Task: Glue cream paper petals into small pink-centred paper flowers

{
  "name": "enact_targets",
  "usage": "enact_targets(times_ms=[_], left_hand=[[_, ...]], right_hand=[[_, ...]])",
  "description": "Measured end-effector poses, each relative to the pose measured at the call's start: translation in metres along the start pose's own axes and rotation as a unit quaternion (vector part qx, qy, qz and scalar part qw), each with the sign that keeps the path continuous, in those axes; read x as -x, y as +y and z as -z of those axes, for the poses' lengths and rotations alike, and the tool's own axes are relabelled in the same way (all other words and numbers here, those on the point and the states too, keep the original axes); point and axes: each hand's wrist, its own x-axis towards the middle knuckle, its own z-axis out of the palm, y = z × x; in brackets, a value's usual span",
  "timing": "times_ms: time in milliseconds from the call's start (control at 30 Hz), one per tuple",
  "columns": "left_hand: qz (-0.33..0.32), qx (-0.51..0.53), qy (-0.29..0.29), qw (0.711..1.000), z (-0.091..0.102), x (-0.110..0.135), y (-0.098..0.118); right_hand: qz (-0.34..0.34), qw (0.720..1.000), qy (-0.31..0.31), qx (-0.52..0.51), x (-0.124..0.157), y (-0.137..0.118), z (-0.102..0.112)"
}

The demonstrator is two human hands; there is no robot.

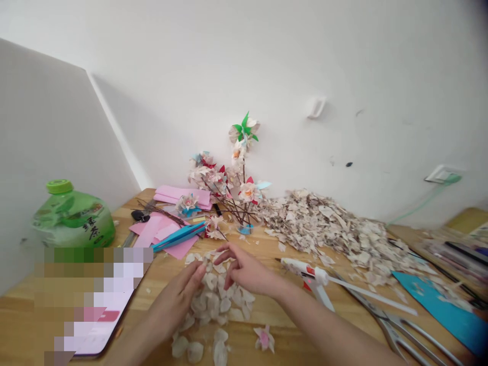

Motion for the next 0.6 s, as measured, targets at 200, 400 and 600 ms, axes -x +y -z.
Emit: enact_targets(times_ms=[200,400,600], left_hand=[[0.008,-0.018,0.088,0.996,0.007,-0.004,-0.001],[0.016,0.001,0.071,0.997,0.005,-0.008,-0.007],[0.022,0.001,0.057,0.998,0.001,-0.009,-0.015]], right_hand=[[0.023,0.997,0.042,0.064,0.003,0.006,0.004],[0.077,0.985,0.023,0.152,0.008,-0.002,-0.011],[0.056,0.984,0.044,0.160,-0.001,-0.001,-0.021]])
